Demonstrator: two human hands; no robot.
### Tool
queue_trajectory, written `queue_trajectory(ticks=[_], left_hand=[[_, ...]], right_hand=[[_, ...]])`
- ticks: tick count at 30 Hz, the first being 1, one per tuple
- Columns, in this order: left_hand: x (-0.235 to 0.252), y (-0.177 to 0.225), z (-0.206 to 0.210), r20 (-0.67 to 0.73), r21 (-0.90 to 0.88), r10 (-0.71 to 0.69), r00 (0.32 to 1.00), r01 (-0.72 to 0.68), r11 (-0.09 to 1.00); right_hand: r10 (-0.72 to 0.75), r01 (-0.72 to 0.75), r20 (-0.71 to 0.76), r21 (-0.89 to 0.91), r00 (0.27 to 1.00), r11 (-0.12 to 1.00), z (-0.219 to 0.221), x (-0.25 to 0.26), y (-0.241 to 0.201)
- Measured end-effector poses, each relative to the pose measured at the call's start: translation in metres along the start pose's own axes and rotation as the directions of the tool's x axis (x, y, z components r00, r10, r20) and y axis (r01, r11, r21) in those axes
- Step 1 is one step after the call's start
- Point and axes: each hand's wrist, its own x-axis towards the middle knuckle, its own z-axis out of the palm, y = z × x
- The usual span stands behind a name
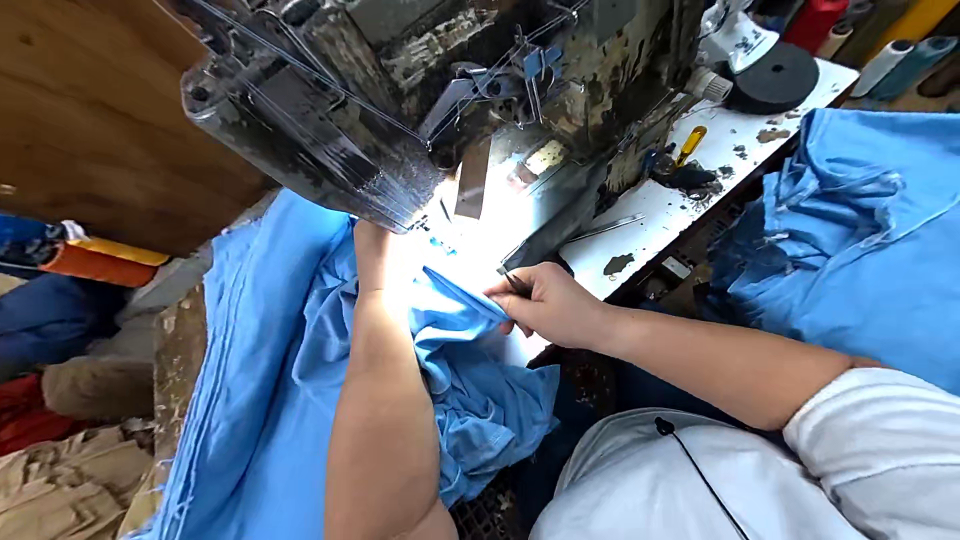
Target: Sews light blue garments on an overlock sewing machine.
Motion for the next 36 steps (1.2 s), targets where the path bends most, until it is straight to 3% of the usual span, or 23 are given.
queue_trajectory(ticks=[5,8,9,10,11,12,14,16,18,20,21,22,23,24,25,26,27,28,29,30,32,34,36], left_hand=[[0.004,-0.019,0.002,0.159,-0.014,0.048,0.986,-0.046,0.999],[0.002,-0.023,0.006,0.027,-0.031,0.139,0.99,-0.138,0.99],[0.002,-0.018,-0.002,0.035,-0.012,0.088,0.996,-0.088,0.996],[0.001,-0.002,-0.02,0.113,0.007,-0.058,0.992,0.057,0.998],[0.001,0.022,-0.046,0.209,0.035,-0.235,0.949,0.233,0.972],[-0.004,0.043,-0.067,0.222,0.056,-0.326,0.919,0.322,0.945],[-0.029,0.078,-0.094,0.193,0.037,-0.389,0.901,0.39,0.92],[-0.05,0.097,-0.091,0.215,0.055,-0.44,0.872,0.438,0.897],[-0.06,0.093,-0.069,0.144,0.028,-0.444,0.884,0.445,0.895],[-0.065,0.075,-0.055,0.019,-0.187,-0.435,0.9,0.431,0.883],[-0.068,0.069,-0.055,0.01,-0.393,-0.475,0.88,0.44,0.807],[-0.069,0.07,-0.059,0.054,-0.668,-0.521,0.852,0.419,0.615],[-0.069,0.073,-0.068,0.128,-0.894,-0.545,0.828,0.335,0.297],[-0.069,0.078,-0.079,0.185,-0.967,-0.534,0.825,0.251,0.053],[-0.067,0.085,-0.089,0.185,-0.98,-0.535,0.824,0.196,-0.037],[-0.065,0.092,-0.097,0.138,-0.987,-0.528,0.838,0.163,0.001],[-0.066,0.093,-0.102,0.063,-0.976,-0.462,0.885,0.152,0.159],[-0.066,0.087,-0.107,-0.014,-0.902,-0.316,0.949,0.124,0.414],[-0.066,0.078,-0.115,-0.034,-0.725,-0.079,0.996,0.03,0.688],[-0.063,0.067,-0.122,0.044,-0.521,0.179,0.983,-0.131,0.844],[-0.056,0.053,-0.128,0.265,-0.292,0.49,0.83,-0.415,0.862],[-0.054,0.048,-0.127,0.278,-0.208,0.609,0.743,-0.572,0.793],[-0.046,0.047,-0.13,0.242,-0.108,0.669,0.703,-0.666,0.738]], right_hand=[[-0.017,0.017,0.026,-0.02,1.0,1.0,0.009,-0.009,0.007],[-0.042,0.042,-0.016,0.005,0.999,0.999,0.013,-0.001,0.014],[-0.053,0.054,-0.035,0.018,0.998,0.998,0.014,0.005,0.018],[-0.067,0.069,-0.052,0.037,0.996,0.997,0.015,0.011,0.022],[-0.086,0.089,-0.062,0.053,0.994,0.995,0.015,0.016,0.024],[-0.107,0.112,-0.075,0.064,0.991,0.992,0.015,0.021,0.025],[-0.132,0.139,-0.096,0.067,0.987,0.988,0.016,0.027,0.025],[-0.154,0.159,-0.124,0.031,0.98,0.987,0.018,0.03,0.024],[-0.143,0.148,-0.14,0.023,0.98,0.989,0.02,0.029,0.023],[-0.077,0.088,-0.121,0.089,0.99,0.992,0.019,0.028,0.019],[-0.029,0.041,-0.094,0.128,0.995,0.991,0.017,0.028,0.016],[0.014,-0.007,-0.05,0.143,0.999,0.99,0.014,0.028,0.013],[0.034,-0.032,-0.009,0.141,0.999,0.989,0.011,0.028,0.007],[-0.006,0.004,0.02,0.094,1.0,0.996,0.008,0.03,0.002],[-0.097,0.098,0.013,-0.036,0.995,0.995,0.006,0.033,-0.005],[-0.211,0.206,-0.004,-0.203,0.978,0.957,0.007,0.032,-0.013],[-0.324,0.309,0.016,-0.353,0.946,0.883,0.009,0.027,-0.023],[-0.386,0.386,0.096,-0.444,0.917,0.808,0.011,0.018,-0.036],[-0.43,0.464,0.183,-0.462,0.884,0.756,0.013,0.008,-0.048],[-0.487,0.556,0.269,-0.422,0.831,0.716,0.013,0.002,-0.056],[-0.538,0.651,0.38,-0.306,0.752,0.694,0.008,0.005,-0.053],[-0.441,0.551,0.363,-0.3,0.821,0.779,-0.003,0.02,-0.027],[-0.352,0.425,0.27,-0.293,0.896,0.856,-0.01,0.03,0.002]])
